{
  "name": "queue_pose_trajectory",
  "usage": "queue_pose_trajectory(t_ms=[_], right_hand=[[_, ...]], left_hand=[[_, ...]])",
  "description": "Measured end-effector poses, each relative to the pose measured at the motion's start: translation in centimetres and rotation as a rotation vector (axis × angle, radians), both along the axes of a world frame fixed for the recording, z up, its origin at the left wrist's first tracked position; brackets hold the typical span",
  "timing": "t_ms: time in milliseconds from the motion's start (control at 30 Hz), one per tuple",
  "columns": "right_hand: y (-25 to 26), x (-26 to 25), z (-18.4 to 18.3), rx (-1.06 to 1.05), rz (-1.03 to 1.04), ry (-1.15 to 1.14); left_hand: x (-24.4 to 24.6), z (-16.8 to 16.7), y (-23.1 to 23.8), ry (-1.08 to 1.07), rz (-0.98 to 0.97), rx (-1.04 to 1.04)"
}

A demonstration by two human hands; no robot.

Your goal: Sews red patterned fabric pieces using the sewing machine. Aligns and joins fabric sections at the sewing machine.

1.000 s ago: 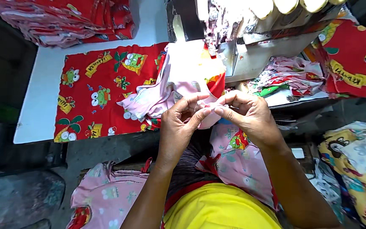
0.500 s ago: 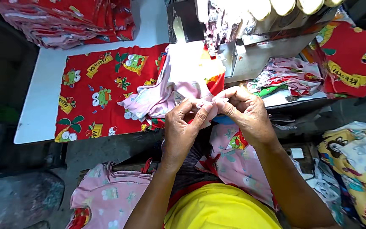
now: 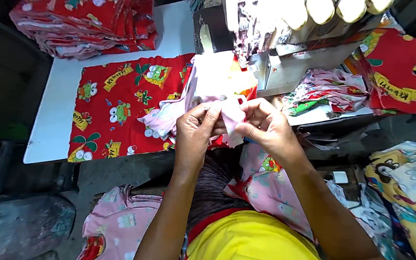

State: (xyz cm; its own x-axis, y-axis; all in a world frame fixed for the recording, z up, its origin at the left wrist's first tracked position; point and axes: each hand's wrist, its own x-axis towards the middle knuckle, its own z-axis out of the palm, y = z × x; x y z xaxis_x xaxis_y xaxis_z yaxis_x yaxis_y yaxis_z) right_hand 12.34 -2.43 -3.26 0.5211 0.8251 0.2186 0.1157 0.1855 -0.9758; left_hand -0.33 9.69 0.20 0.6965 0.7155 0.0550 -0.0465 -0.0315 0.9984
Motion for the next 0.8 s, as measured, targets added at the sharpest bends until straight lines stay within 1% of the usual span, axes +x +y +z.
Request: queue_pose_trajectory(t_ms=[67,167,200,267,367,433,467,533,633,700,800], right_hand=[[-0.4,-0.5,-1.5,-0.092,0.008,-0.046],[-1.5,-0.6,-3.5,-0.205,-0.066,-0.288],[-1.8,-0.3,-3.5,-0.209,-0.086,-0.334],[-2.0,0.6,-2.7,-0.152,-0.132,-0.363],[-1.6,1.9,-0.8,-0.003,-0.14,-0.251],[-0.9,2.6,0.3,0.076,-0.039,-0.164],[-0.5,2.8,0.7,0.116,0.038,-0.129],[0.4,2.9,1.2,0.211,0.2,-0.031],[1.4,2.4,1.6,0.356,0.33,0.158],[1.6,2.0,2.0,0.4,0.265,0.202],[1.5,1.7,2.6,0.37,0.038,0.081]], left_hand=[[0.0,-0.1,0.2,-0.005,0.024,0.018],[-0.1,-0.6,0.3,0.003,0.032,0.066],[-0.1,-0.7,0.2,0.0,0.033,0.082],[-0.1,-0.9,0.2,-0.029,0.004,0.145],[0.1,-0.2,0.6,-0.074,-0.113,0.36],[0.5,0.9,1.1,-0.131,-0.257,0.516],[0.8,1.4,1.4,-0.157,-0.325,0.552],[1.4,2.2,2.0,-0.19,-0.424,0.554],[2.1,2.8,2.6,-0.214,-0.454,0.533],[2.4,2.7,2.7,-0.237,-0.449,0.51],[2.3,1.8,2.5,-0.213,-0.361,0.425]])
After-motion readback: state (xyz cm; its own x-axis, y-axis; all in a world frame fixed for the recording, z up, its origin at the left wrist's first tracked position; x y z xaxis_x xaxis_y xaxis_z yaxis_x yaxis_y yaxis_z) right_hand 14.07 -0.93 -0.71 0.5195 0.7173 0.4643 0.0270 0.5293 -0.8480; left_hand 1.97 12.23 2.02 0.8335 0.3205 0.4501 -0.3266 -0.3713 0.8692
